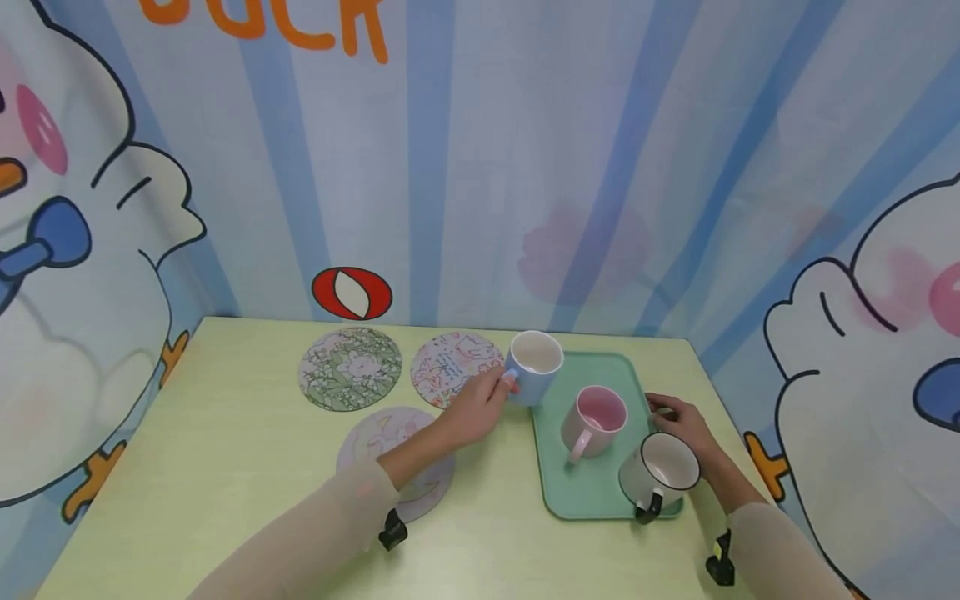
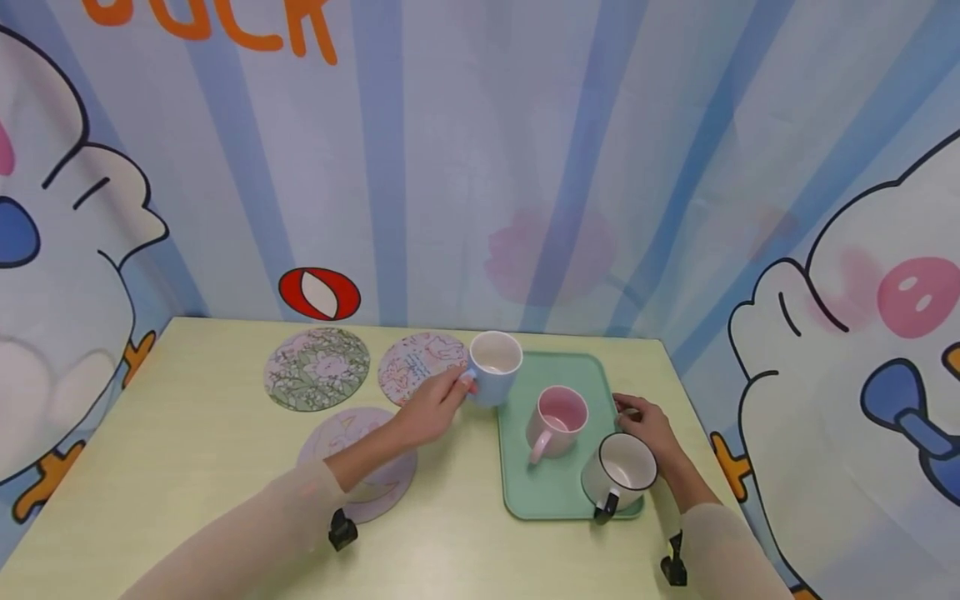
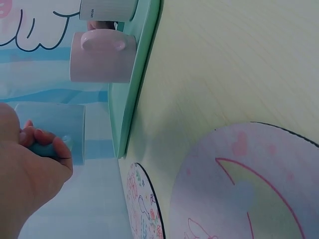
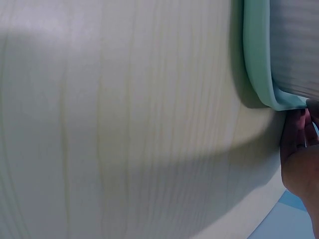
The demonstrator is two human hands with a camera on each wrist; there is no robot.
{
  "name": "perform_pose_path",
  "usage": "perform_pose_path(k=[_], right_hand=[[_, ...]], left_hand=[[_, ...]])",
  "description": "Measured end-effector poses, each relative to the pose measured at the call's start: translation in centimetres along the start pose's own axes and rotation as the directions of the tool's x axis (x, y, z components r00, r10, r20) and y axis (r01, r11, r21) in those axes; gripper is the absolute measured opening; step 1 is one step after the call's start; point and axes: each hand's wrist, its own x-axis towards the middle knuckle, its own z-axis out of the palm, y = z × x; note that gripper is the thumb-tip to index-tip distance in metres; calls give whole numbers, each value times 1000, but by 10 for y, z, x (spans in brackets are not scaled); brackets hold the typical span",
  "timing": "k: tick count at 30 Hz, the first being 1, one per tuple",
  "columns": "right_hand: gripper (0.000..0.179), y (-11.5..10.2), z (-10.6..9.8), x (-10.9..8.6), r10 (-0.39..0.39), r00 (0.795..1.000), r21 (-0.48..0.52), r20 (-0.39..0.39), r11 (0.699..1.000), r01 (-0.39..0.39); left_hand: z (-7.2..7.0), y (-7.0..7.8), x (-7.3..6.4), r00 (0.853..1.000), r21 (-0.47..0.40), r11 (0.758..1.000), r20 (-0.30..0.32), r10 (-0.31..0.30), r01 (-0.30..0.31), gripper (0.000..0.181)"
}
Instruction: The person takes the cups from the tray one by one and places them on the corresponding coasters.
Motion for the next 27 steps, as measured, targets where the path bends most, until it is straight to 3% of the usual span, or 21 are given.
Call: perform_pose_path(k=[4,13,27], right_hand=[[48,1,0,1,-6,1000,-1,-4,1000,6],[49,36,4,13,-37,999,-41,-21,998,36],[48,34,6,10,-21,999,-35,-25,999,21]], left_hand=[[-4,2,-2,1000,-12,1000,-12,16,-16,33],[-13,0,-8,999,-39,999,-31,35,-36,31],[-32,-8,-22,996,-47,998,-79,-43,40,31]])
